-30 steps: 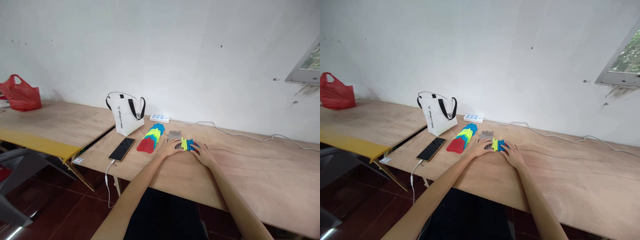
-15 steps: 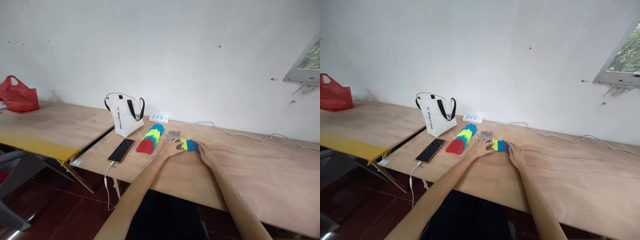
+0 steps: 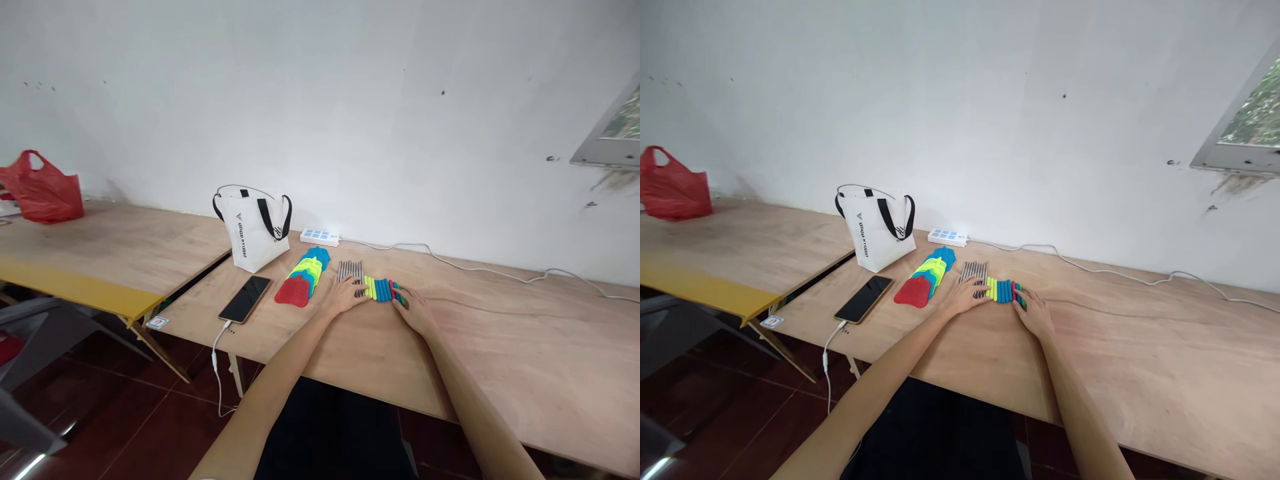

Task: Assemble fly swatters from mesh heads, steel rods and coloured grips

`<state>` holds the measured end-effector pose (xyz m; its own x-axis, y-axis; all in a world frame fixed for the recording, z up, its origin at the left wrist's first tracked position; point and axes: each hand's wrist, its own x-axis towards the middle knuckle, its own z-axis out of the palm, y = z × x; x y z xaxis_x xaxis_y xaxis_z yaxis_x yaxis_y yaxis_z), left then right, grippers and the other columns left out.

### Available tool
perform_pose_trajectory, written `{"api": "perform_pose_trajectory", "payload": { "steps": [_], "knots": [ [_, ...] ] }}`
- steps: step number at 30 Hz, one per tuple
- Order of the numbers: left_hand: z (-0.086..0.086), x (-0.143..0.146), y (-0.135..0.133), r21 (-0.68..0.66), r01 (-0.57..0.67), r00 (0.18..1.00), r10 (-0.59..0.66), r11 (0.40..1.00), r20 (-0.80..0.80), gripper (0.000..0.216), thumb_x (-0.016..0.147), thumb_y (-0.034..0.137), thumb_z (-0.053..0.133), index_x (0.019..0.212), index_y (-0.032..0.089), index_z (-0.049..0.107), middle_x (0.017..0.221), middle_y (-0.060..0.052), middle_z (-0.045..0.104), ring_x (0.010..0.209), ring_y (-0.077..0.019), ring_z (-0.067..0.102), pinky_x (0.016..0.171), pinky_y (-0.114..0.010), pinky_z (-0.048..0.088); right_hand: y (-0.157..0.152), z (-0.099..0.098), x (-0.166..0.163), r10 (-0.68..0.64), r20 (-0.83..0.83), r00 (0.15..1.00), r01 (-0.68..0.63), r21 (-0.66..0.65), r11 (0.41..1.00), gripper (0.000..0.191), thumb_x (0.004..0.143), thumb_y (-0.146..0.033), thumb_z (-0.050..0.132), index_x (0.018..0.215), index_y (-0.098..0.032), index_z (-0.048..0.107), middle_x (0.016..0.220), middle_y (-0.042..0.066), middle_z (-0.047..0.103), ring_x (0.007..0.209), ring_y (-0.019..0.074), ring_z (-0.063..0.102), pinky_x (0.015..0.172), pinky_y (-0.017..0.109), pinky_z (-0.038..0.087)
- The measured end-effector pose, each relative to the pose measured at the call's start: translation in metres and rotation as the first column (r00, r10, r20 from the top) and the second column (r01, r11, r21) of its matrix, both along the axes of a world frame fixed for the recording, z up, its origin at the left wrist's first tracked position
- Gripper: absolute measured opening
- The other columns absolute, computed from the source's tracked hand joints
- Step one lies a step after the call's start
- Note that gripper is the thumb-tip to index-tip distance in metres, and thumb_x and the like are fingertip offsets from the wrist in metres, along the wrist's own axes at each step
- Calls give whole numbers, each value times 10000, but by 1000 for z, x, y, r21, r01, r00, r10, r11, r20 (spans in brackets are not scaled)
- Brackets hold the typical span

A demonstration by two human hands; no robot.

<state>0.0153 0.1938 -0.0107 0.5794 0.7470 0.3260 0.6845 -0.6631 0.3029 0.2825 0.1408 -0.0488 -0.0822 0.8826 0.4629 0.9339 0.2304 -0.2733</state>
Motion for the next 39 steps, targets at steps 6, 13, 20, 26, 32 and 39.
{"api": "perform_pose_trajectory", "payload": {
  "steps": [6, 13, 20, 26, 32, 39],
  "knots": [
    [-5, -1, 2, -2, 13, 1000, -13, 1000, 14, 510, 959, 607, 546, 1392, 344, 597, 1469, -29, 542, 1386, -292, 436, 1192, -508, 299, -1, 2, -2, -2, 31, 1000, 1, 8, 1000, 454, 1008, -451, 383, 1374, -286, 594, 1437, 88, 578, 1324, 273, 528, 1090, 498, 431],
    [-5, -1, 0, 5, 17, 1000, -17, 1000, 15, 513, 959, 607, 538, 1386, 326, 586, 1456, -23, 552, 1383, -276, 437, 1201, -489, 273, -9, 15, -36, 127, 235, 964, -148, 74, 986, 415, 1022, -455, 395, 1316, -301, 644, 1498, 64, 535, 1403, 268, 449, 1185, 555, 276],
    [1, -4, -3, 25, 29, 999, -28, 999, -32, 421, 982, 565, 521, 1337, 366, 628, 1454, -11, 548, 1381, -273, 444, 1193, -497, 277, -26, 27, -49, 189, 292, 938, -229, 110, 967, 357, 1007, -421, 450, 1231, -328, 712, 1466, 55, 567, 1384, 270, 474, 1213, 568, 223],
    [3, -4, -7, 23, 40, 998, -39, 999, -43, 447, 983, 540, 511, 1376, 338, 575, 1450, -23, 549, 1365, -280, 462, 1178, -497, 289, -71, 23, -48, 265, 251, 931, -286, 50, 957, 338, 1020, -374, 431, 1083, -308, 756, 1222, 73, 706, 1147, 260, 622, 1064, 475, 400],
    [1, -3, -7, 19, 10, 1000, -10, 1000, -5, 448, 962, 553, 529, 1290, 250, 568, 1328, -78, 613, 1293, -289, 518, 1166, -503, 294, -92, 1, -35, 167, 88, 982, -170, 30, 985, 335, 1002, -388, 394, 1001, -263, 705, 932, 77, 705, 841, 223, 658, 808, 363, 493],
    [-2, -2, -4, 54, 49, 999, -48, 997, -9, 379, 983, 511, 518, 1277, 287, 599, 1438, -38, 553, 1356, -266, 465, 1163, -461, 320, -41, 14, -17, -50, -172, 984, 67, 92, 994, 393, 960, -434, 389, 1139, -246, 684, 893, 83, 703, 747, 226, 643, 679, 354, 519]
  ]
}}
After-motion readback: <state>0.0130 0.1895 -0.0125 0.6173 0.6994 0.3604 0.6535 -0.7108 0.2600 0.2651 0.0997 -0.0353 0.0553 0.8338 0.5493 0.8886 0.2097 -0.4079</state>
